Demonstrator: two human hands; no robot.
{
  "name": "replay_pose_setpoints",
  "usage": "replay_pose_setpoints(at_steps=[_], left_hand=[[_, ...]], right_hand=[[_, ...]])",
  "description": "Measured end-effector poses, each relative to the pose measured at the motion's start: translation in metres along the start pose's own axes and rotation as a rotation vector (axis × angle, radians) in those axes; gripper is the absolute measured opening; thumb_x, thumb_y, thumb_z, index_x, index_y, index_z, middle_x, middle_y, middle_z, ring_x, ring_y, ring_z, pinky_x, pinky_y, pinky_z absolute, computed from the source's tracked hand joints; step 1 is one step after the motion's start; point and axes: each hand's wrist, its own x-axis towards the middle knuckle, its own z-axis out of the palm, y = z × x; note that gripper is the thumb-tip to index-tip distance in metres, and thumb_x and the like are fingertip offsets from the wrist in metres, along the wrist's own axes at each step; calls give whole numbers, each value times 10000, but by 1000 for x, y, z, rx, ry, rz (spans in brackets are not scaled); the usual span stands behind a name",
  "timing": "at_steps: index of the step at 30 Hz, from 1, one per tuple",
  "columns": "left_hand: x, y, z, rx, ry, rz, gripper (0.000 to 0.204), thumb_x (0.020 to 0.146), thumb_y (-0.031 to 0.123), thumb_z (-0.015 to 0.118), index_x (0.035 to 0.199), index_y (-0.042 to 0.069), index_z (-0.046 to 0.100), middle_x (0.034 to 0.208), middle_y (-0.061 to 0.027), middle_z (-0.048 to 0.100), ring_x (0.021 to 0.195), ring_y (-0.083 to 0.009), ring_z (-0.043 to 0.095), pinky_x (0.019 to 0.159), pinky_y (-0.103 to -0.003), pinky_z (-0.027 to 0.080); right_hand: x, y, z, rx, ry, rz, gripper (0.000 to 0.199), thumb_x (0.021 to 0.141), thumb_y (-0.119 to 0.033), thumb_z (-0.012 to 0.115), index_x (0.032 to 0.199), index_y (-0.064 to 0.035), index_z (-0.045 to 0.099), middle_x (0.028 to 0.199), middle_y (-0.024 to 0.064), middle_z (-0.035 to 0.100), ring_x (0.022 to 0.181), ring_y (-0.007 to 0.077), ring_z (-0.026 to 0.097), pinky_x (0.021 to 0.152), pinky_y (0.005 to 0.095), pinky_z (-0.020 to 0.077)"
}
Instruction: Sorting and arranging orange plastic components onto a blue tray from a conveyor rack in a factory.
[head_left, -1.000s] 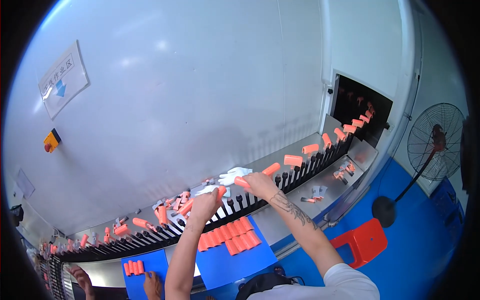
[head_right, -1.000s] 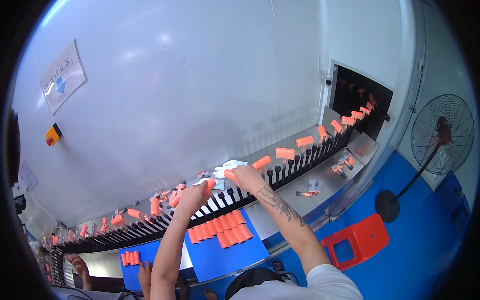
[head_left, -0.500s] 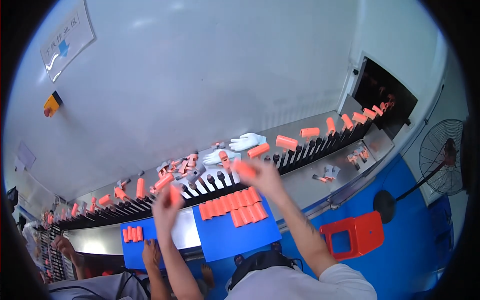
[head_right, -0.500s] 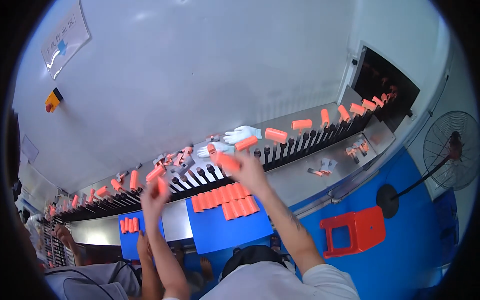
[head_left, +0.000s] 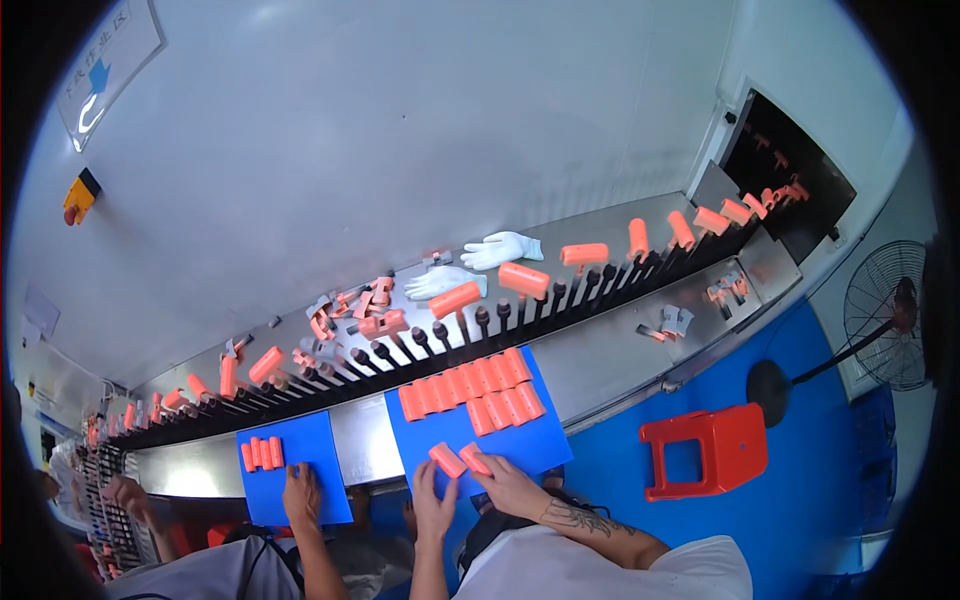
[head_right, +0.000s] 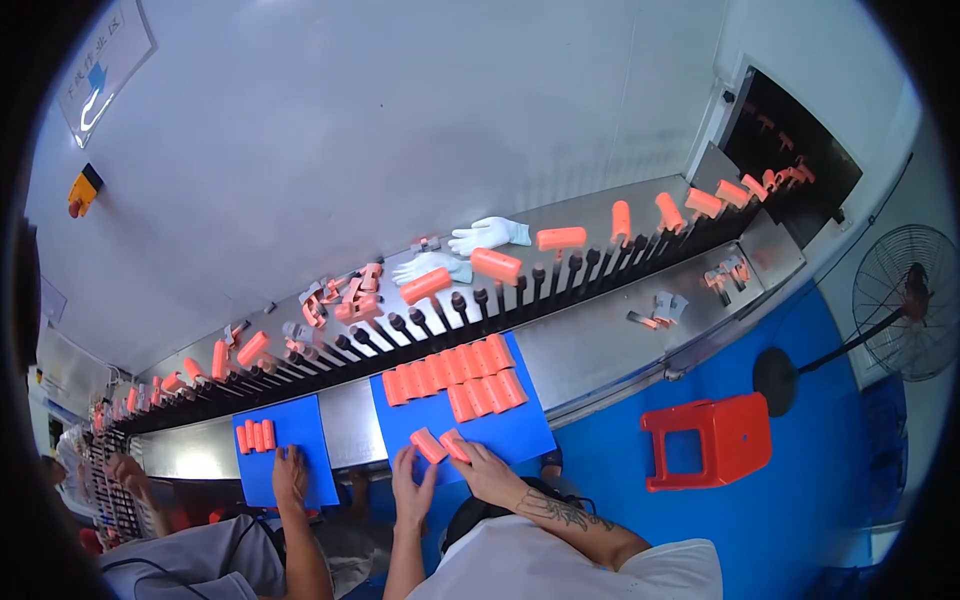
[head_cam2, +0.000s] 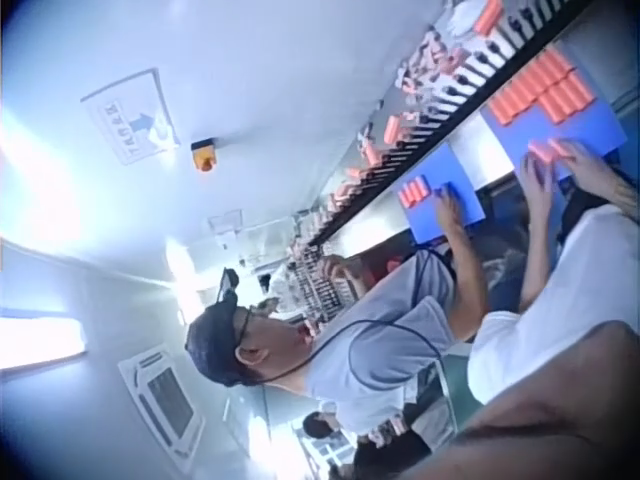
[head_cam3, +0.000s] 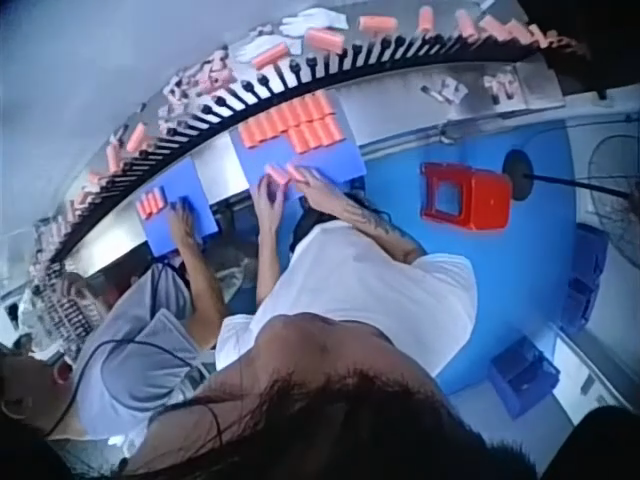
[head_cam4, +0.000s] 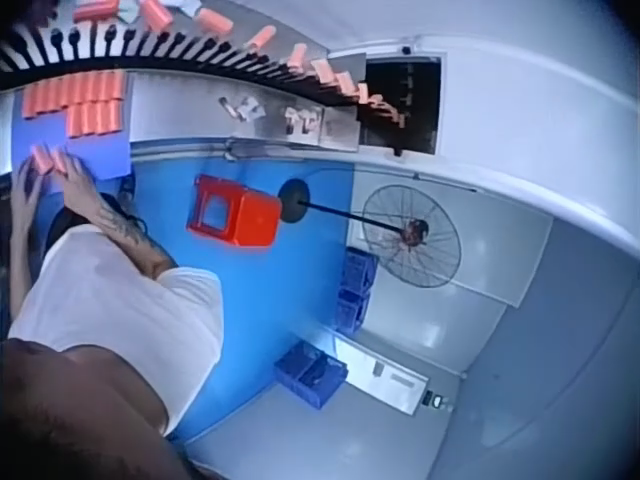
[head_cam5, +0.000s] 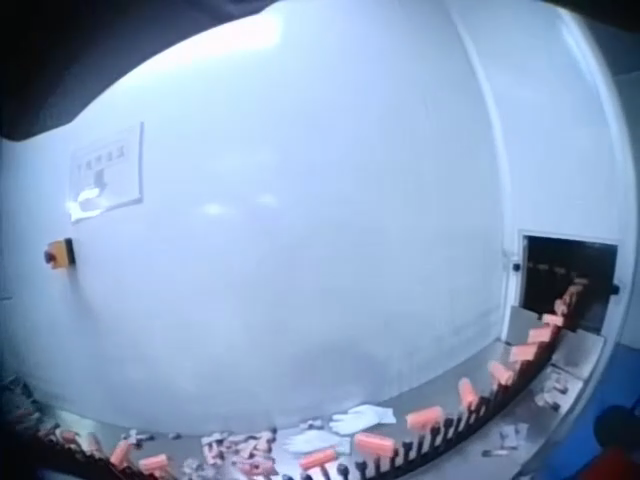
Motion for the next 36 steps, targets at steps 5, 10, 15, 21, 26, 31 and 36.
replay_pose_setpoints(at_steps=[5, 10, 15, 21, 26, 31, 36], left_hand=[[16, 4, 5, 91, -21, 89, 474, 885, 158, 682, 1297, -38, 557, 1329, -238, 538, 1222, -400, 525, 1052, -433, 414], [48, 12, 14, 125, -10, 156, 380, 902, 138, 653, 1239, -30, 600, 1267, -229, 594, 1178, -394, 554, 1022, -431, 437], [57, 21, 29, 119, -36, 189, 375, 888, 141, 670, 1218, -24, 605, 1233, -229, 605, 1156, -394, 561, 1017, -429, 439], [52, 43, 17, 17, 61, 95, 558, 826, 120, 733, 1326, -3, 518, 1316, -187, 557, 1052, -306, 594, 885, -389, 501], [97, 120, 10, -68, 28, 381, 372, 811, -47, 630, 1175, 23, 644, 1229, -161, 616, 1029, -291, 615, 842, -377, 517], [201, 239, -3, 489, -89, 1033, 559, 692, -100, 577, 1226, 62, 618, 1300, -106, 580, 1210, -333, 539, 971, -427, 476], [242, 241, -17, 814, -286, 927, 570, 772, 8, 617, 1335, 56, 546, 1457, -117, 496, 1370, -310, 436, 1130, -446, 344]], right_hand=[[21, 0, -2, -77, -11, 3, 327, 856, -98, 569, 1177, -47, 611, 1354, 175, 518, 1215, 340, 512, 1010, 421, 451], [46, 17, -5, -352, 82, 0, 334, 817, -143, 592, 1143, -83, 635, 1288, 123, 575, 1122, 289, 551, 908, 409, 447], [48, 29, -16, -358, 177, 99, 373, 805, -155, 610, 1167, -70, 639, 1310, 140, 556, 1186, 304, 521, 953, 428, 425], [18, 34, -66, -95, 367, 234, 318, 898, -191, 636, 1187, -60, 636, 1273, 168, 566, 1185, 358, 527, 1000, 467, 431], [53, 65, -186, -13, 853, 229, 223, 913, -42, 552, 1111, -12, 649, 1166, 187, 620, 1075, 383, 589, 925, 454, 484], [126, 87, -273, -93, 822, 436, 231, 940, -83, 484, 1084, 4, 643, 1051, 215, 662, 978, 417, 628, 832, 483, 512], [158, 108, -268, -190, 261, 192, 277, 846, -206, 644, 1097, -90, 664, 945, 197, 688, 905, 391, 664, 796, 498, 519]])
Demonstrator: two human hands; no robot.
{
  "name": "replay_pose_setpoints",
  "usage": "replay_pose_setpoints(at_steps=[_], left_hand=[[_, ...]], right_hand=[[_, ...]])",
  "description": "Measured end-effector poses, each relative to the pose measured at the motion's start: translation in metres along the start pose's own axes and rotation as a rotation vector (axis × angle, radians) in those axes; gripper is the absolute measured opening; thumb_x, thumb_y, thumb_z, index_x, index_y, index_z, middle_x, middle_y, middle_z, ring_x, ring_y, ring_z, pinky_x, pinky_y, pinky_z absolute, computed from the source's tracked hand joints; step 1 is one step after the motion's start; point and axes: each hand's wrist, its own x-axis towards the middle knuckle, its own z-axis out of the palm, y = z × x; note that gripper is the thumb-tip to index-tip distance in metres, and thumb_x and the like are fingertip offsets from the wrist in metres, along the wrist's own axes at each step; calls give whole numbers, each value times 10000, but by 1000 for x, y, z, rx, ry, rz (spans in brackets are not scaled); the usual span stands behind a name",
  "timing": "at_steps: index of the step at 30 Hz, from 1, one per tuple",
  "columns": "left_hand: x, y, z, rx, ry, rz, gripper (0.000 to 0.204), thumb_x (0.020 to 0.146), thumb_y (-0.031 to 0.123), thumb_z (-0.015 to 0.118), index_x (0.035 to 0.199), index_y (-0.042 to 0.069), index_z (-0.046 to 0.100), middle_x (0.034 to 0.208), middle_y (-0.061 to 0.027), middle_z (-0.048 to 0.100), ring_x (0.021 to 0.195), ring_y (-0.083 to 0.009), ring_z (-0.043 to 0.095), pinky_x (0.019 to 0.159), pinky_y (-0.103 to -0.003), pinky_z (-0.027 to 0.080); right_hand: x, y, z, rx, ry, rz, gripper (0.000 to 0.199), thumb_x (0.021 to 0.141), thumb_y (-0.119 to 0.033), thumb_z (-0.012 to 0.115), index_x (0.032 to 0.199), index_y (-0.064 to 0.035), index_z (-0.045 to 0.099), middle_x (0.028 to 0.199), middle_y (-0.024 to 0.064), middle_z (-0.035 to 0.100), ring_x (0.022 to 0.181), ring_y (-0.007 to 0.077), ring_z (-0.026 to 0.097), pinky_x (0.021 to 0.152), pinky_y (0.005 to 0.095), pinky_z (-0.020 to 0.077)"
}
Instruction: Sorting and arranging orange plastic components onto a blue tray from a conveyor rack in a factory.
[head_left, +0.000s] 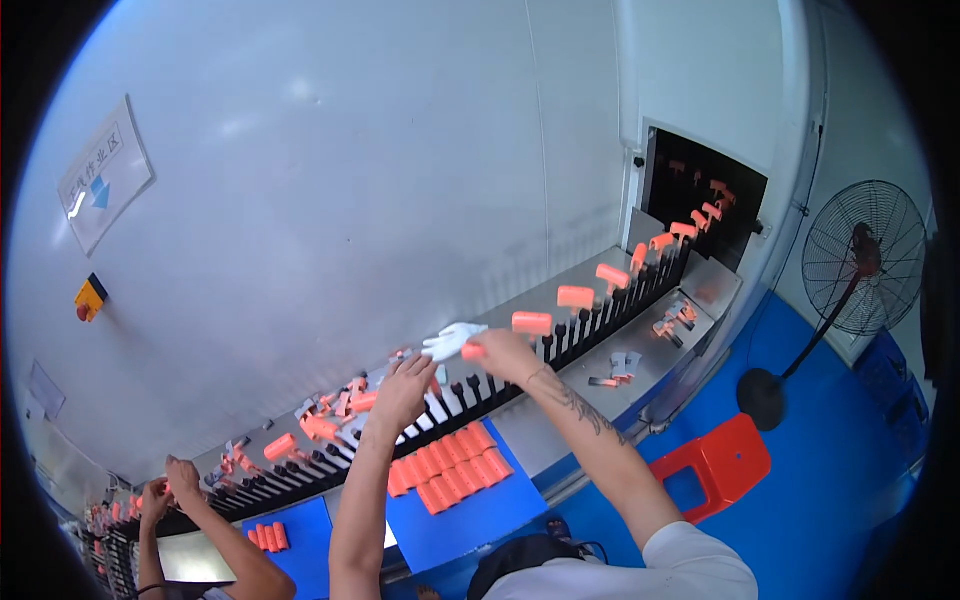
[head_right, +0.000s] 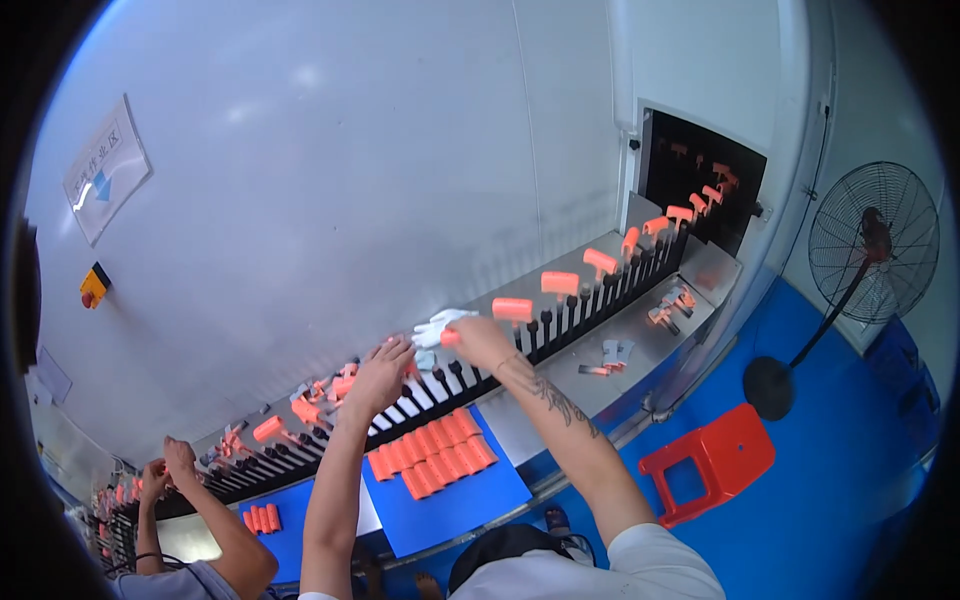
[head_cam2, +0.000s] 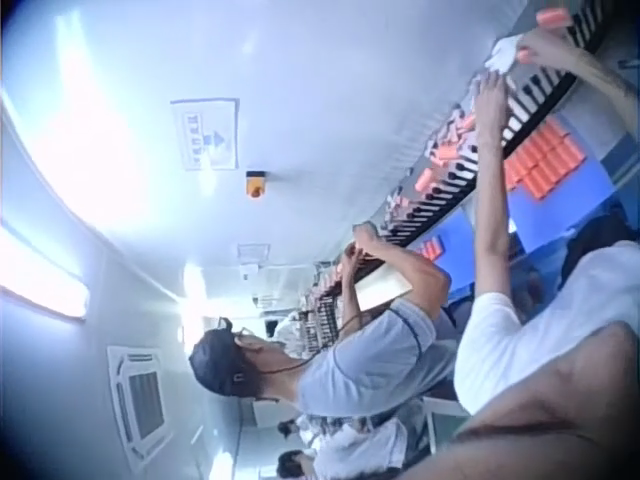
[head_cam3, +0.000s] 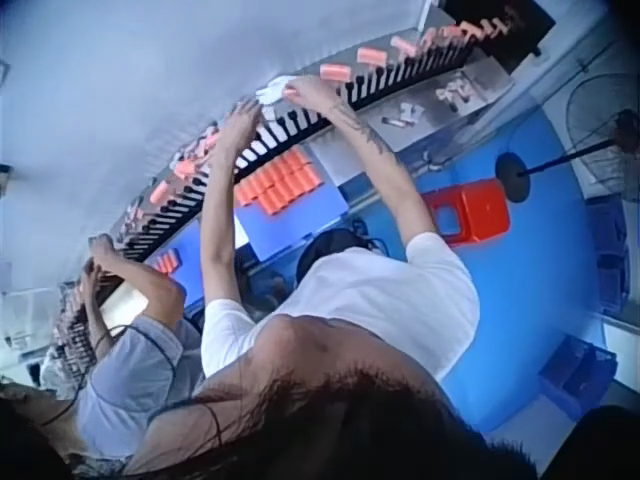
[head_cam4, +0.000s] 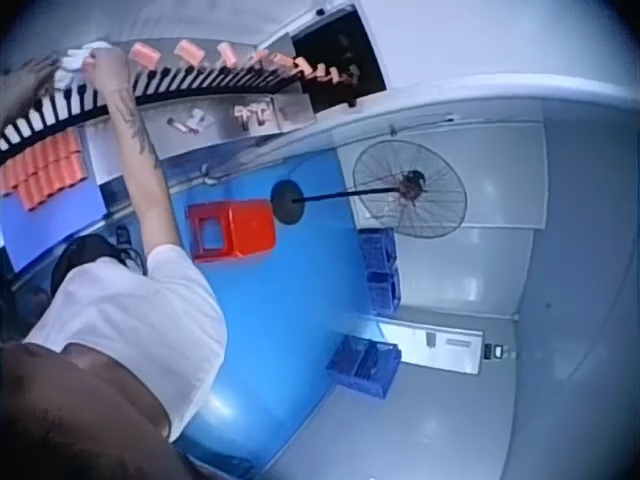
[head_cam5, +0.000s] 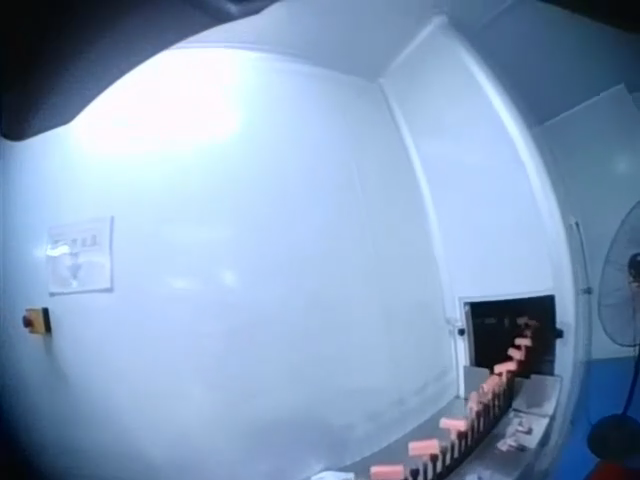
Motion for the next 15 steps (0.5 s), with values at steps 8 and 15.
replay_pose_setpoints(at_steps=[8, 15], left_hand=[[-36, -9, -3, -85, 29, -392, 321, 797, 348, 749, 770, 31, 714, 760, -184, 695, 778, -364, 687, 711, -458, 537], [-144, -31, -23, -935, 591, -788, 216, 835, 83, 728, 1026, -16, 711, 803, -4, 678, 722, -78, 622, 646, -231, 485]], right_hand=[[4, -48, 20, -264, -103, -89, 144, 806, -114, 660, 917, -28, 693, 851, 163, 703, 840, 324, 694, 727, 436, 553], [-6, -77, -7, 639, 257, 148, 353, 845, -125, 737, 1171, 1, 685, 1000, 86, 742, 900, 113, 686, 741, 287, 561]])
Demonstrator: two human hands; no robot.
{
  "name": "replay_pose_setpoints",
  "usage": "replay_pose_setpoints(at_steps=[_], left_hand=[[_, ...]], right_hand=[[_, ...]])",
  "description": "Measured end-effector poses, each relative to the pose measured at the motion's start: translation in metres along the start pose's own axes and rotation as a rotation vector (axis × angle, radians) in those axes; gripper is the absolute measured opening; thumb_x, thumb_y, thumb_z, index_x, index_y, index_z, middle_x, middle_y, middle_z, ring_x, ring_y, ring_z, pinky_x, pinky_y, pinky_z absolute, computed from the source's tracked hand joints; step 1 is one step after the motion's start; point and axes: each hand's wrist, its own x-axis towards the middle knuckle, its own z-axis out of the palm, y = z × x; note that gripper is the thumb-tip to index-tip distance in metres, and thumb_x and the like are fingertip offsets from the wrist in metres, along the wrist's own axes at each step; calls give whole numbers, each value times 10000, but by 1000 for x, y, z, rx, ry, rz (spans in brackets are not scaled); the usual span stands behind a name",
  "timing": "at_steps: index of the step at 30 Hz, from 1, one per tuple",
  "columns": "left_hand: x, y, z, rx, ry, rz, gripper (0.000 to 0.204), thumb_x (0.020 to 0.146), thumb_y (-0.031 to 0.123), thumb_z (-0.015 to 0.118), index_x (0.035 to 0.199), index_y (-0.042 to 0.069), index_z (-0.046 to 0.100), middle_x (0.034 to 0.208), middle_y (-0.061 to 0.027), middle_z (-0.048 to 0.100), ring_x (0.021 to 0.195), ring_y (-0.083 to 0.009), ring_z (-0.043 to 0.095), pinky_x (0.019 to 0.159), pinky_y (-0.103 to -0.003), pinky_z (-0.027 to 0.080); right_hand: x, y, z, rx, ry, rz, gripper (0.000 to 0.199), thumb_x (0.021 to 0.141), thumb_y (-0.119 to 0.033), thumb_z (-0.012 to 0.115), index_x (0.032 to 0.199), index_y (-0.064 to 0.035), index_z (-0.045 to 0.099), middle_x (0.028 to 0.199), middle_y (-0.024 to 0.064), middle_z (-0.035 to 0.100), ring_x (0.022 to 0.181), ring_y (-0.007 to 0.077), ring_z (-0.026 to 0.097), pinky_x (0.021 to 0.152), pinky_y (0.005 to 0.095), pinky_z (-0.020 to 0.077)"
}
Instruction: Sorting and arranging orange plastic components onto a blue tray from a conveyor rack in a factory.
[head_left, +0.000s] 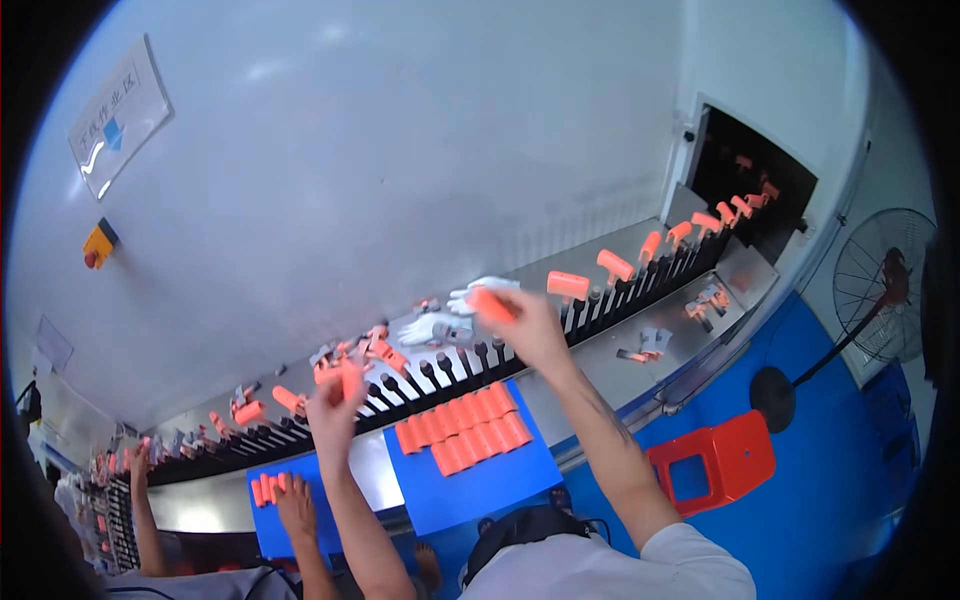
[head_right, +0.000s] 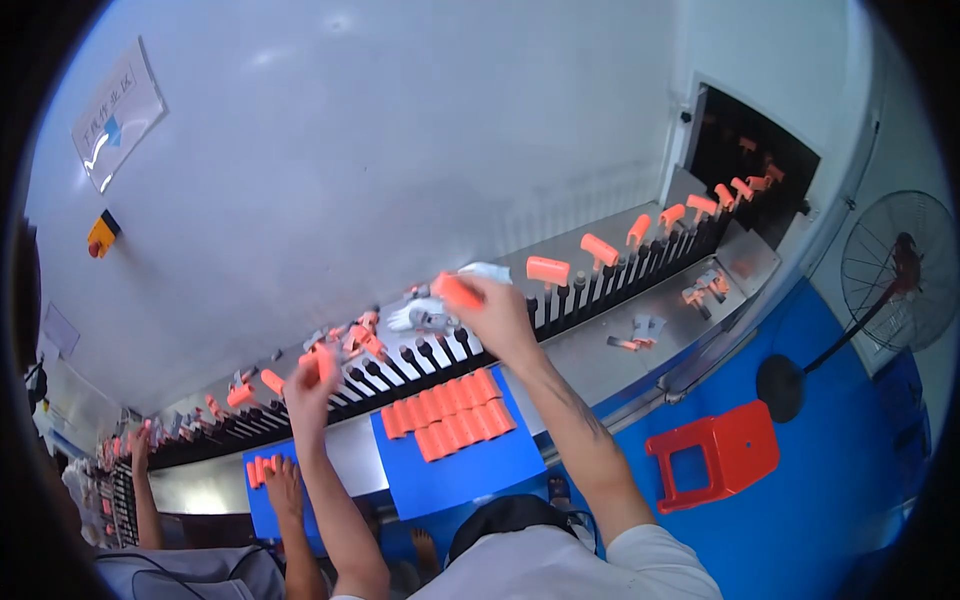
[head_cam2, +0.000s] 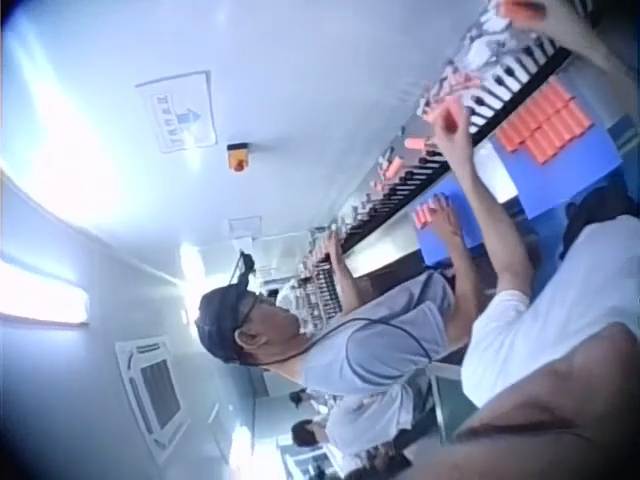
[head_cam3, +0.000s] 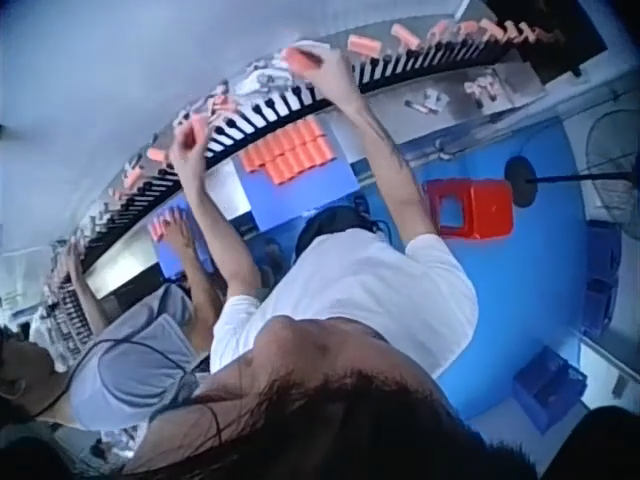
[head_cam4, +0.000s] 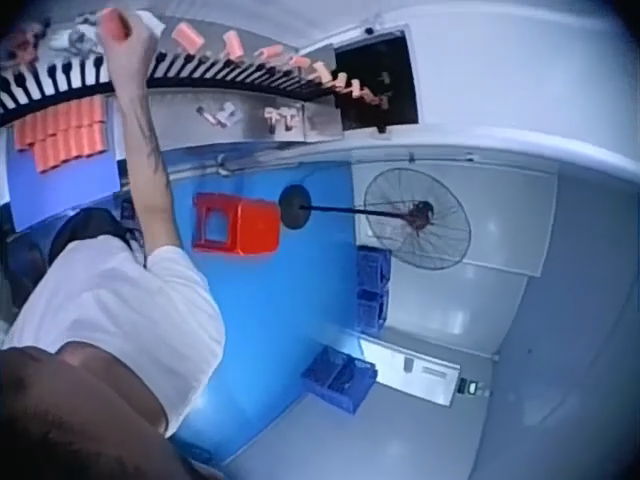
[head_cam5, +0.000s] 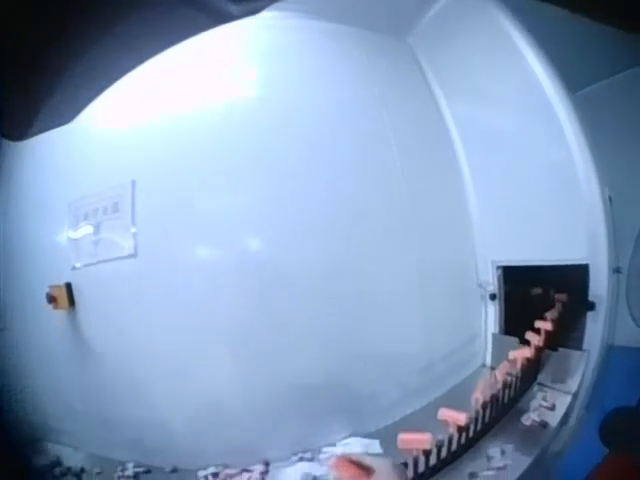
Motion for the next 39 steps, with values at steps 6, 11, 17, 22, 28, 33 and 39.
replay_pose_setpoints(at_steps=[6, 11, 17, 22, 28, 33, 39], left_hand=[[-166, -89, 10, 539, -496, -93, 373, 763, 112, 756, 1117, 21, 683, 1054, -182, 699, 995, -344, 665, 923, -426, 513], [-179, -136, 13, 724, -376, 228, 403, 726, -23, 661, 1102, 112, 714, 1338, -189, 550, 1214, -371, 528, 1037, -434, 435], [-229, -145, 18, 349, -82, -168, 405, 879, 72, 661, 1272, 0, 598, 1401, -220, 475, 1258, -397, 507, 1014, -423, 454], [-215, -153, 14, 500, -112, -116, 443, 868, 120, 694, 1279, -5, 588, 1341, -217, 535, 1221, -390, 540, 1028, -427, 446], [-195, -169, 19, 436, -92, -57, 410, 868, 121, 689, 1253, 6, 606, 1284, -215, 587, 1184, -383, 565, 1016, -423, 454], [-180, -167, 58, 508, -90, 65, 419, 851, 113, 705, 1235, -8, 591, 1230, -210, 615, 1140, -377, 585, 1006, -420, 454], [-167, -142, 75, 585, 8, 74, 461, 869, 72, 604, 1312, -26, 523, 1344, -244, 512, 1232, -423, 493, 1063, -466, 390]], right_hand=[[-221, 73, 88, -119, -545, 251, 359, 782, -177, 776, 1097, -46, 664, 1108, 124, 658, 1071, 300, 625, 928, 385, 500], [-255, 105, 137, -448, -557, -33, 263, 776, -152, 752, 1003, -73, 648, 1107, 94, 636, 1012, 294, 606, 850, 407, 518], [-286, 96, 139, -506, -803, -137, 339, 860, -162, 655, 1160, -11, 609, 1476, 170, 402, 1290, 321, 443, 1040, 405, 449], [-262, 74, 155, -221, -872, 121, 320, 910, -117, 553, 1209, -5, 583, 1500, 184, 380, 1186, 354, 543, 1044, 435, 448], [-246, 99, 177, -747, -552, -485, 264, 853, -174, 582, 1089, -76, 649, 1198, 122, 606, 1033, 251, 601, 854, 387, 470], [-215, 112, 162, -816, -534, -386, 194, 829, -192, 584, 985, -99, 652, 1106, 83, 633, 1033, 230, 589, 848, 365, 444], [-187, 108, 116, -572, -361, -256, 318, 857, -265, 655, 1069, -29, 675, 1142, 123, 663, 1064, 283, 612, 907, 403, 472]])
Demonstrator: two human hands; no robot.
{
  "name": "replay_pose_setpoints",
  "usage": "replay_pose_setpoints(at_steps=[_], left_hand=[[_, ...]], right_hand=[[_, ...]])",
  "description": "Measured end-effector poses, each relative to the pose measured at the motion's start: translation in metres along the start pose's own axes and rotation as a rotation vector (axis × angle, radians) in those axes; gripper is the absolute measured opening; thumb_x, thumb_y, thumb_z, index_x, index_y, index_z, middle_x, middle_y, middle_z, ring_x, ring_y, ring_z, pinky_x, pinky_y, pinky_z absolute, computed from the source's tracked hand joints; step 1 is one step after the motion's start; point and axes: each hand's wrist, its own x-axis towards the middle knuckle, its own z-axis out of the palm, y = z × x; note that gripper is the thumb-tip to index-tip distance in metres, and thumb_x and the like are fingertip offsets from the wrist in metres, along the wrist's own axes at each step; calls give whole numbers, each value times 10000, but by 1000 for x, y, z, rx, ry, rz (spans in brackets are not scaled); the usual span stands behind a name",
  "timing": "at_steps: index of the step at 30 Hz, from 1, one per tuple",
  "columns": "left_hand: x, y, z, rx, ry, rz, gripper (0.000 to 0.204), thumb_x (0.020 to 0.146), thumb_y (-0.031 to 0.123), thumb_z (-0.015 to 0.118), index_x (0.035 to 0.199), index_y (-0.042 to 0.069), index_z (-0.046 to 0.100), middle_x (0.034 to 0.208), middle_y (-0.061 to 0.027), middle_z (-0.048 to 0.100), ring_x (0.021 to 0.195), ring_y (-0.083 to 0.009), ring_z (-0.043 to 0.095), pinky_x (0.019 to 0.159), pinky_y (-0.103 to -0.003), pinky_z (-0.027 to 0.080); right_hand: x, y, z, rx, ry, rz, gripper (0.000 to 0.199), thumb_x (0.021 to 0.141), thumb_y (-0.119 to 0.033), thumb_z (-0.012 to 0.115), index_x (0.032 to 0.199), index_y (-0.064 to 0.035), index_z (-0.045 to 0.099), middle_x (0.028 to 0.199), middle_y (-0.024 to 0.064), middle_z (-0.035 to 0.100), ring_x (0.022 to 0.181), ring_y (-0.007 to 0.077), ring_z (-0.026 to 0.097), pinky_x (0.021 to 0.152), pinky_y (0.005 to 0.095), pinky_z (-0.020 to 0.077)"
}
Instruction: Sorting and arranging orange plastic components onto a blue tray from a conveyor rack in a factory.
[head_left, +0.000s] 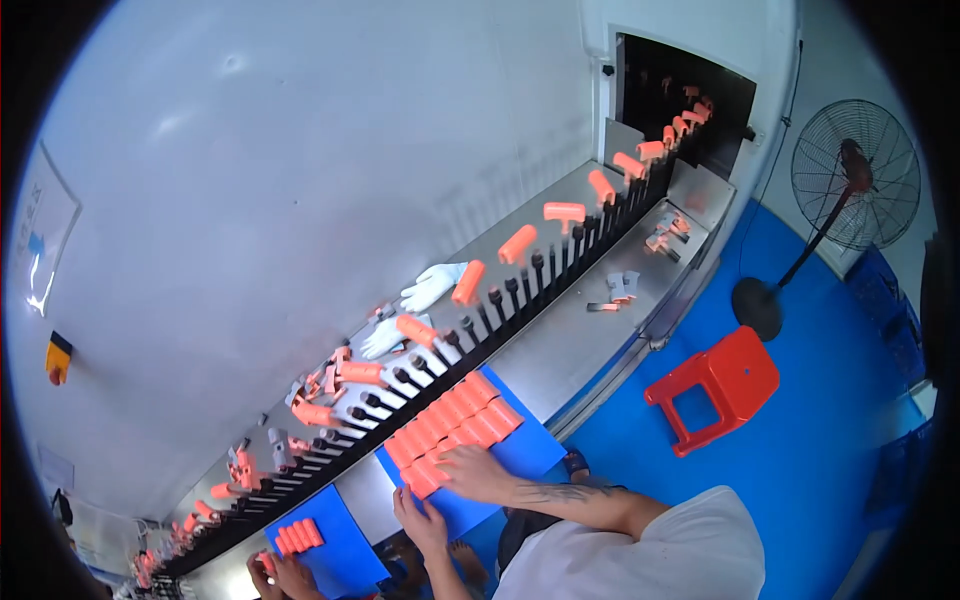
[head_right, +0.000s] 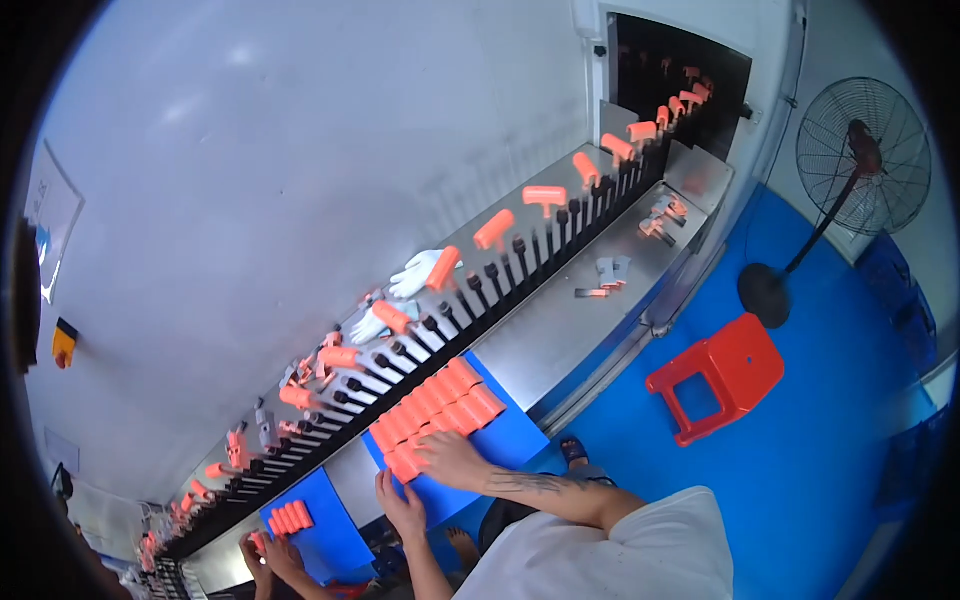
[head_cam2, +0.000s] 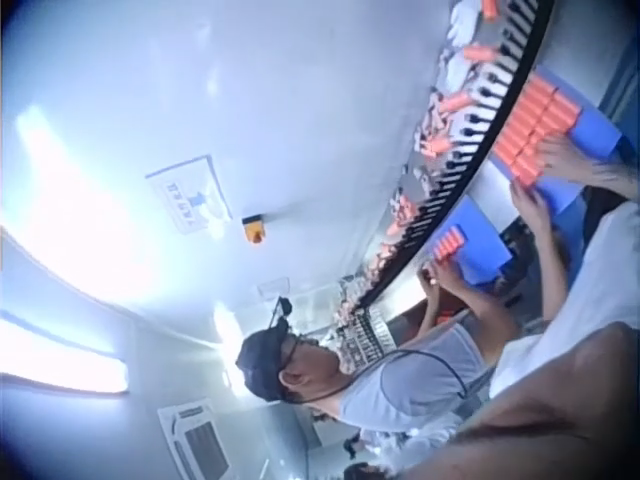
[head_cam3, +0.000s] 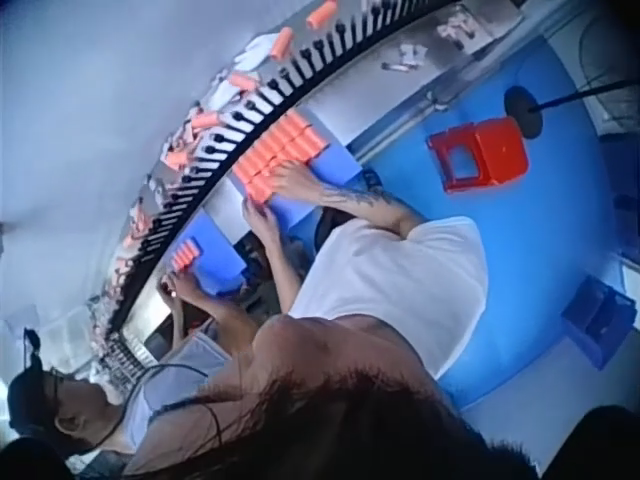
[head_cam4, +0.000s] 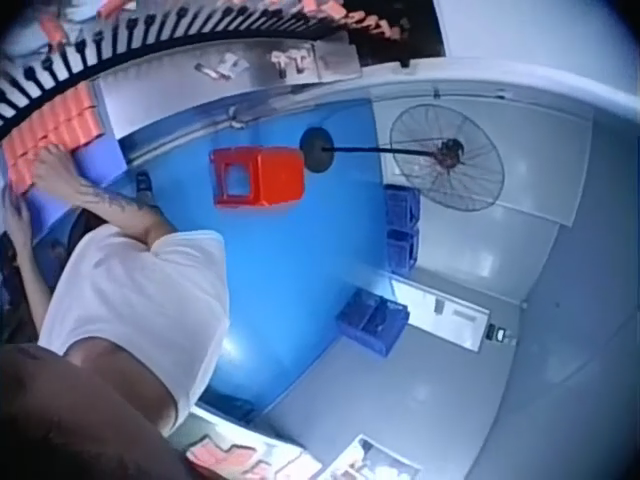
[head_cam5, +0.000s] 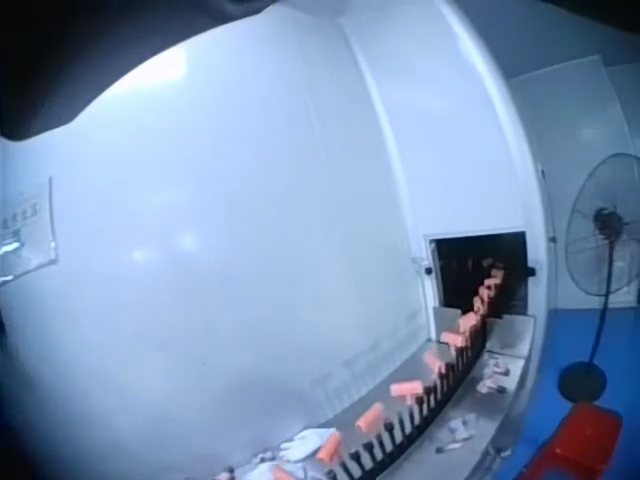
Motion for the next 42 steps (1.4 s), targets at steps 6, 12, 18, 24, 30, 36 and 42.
replay_pose_setpoints(at_steps=[6, 12, 18, 24, 30, 36, 42], left_hand=[[-1, 48, 13, -195, -24, 127, 422, 858, 28, 615, 1275, -7, 560, 1268, -201, 583, 1160, -376, 571, 924, -416, 481], [178, 219, -3, 44, 31, 662, 407, 818, 42, 653, 1211, -1, 552, 1140, -169, 623, 1016, -361, 603, 839, -451, 486], [231, 188, -12, 401, -109, 461, 154, 831, 133, 680, 884, 13, 600, 746, -181, 684, 708, -353, 698, 622, -452, 554], [260, 146, -78, -124, -134, 49, 350, 853, 276, 694, 827, -73, 707, 627, -115, 642, 576, -178, 629, 543, -344, 486], [103, 100, -89, -396, 126, 123, 336, 857, 161, 743, 1122, -34, 672, 834, -66, 641, 754, -164, 606, 662, -307, 487], [-23, 102, 24, -64, -538, 538, 328, 756, 87, 704, 1084, 86, 688, 1157, -112, 654, 1122, -301, 572, 1013, -462, 402], [-26, 120, 80, 37, -438, 688, 421, 690, 70, 690, 1108, 117, 685, 1273, -141, 587, 1188, -327, 525, 1046, -506, 365]], right_hand=[[-22, 83, -110, 107, 401, 331, 179, 888, -130, 635, 1018, -22, 694, 1084, 139, 686, 1045, 318, 629, 890, 413, 517], [113, 142, -218, -256, 503, -26, 467, 848, -267, 714, 1233, -26, 606, 1287, 156, 598, 1208, 330, 559, 990, 403, 464], [143, 141, -198, -327, -2, 5, 337, 770, -349, 751, 952, -74, 682, 905, 107, 695, 879, 307, 682, 761, 451, 534], [180, 100, -219, 60, -176, 203, 269, 756, -267, 736, 776, 0, 716, 713, 196, 685, 665, 351, 685, 643, 434, 541], [29, 61, -159, 553, 462, 231, 327, 814, -151, 773, 1108, -27, 704, 974, 133, 702, 881, 222, 689, 755, 336, 532], [-124, 55, -66, 207, 304, 561, 335, 740, -115, 788, 1067, -87, 722, 1019, 102, 644, 969, 308, 617, 842, 380, 506], [-147, 51, -64, 106, 193, 568, 390, 771, -128, 771, 1140, -66, 663, 1106, 106, 602, 1008, 325, 580, 901, 399, 481]])
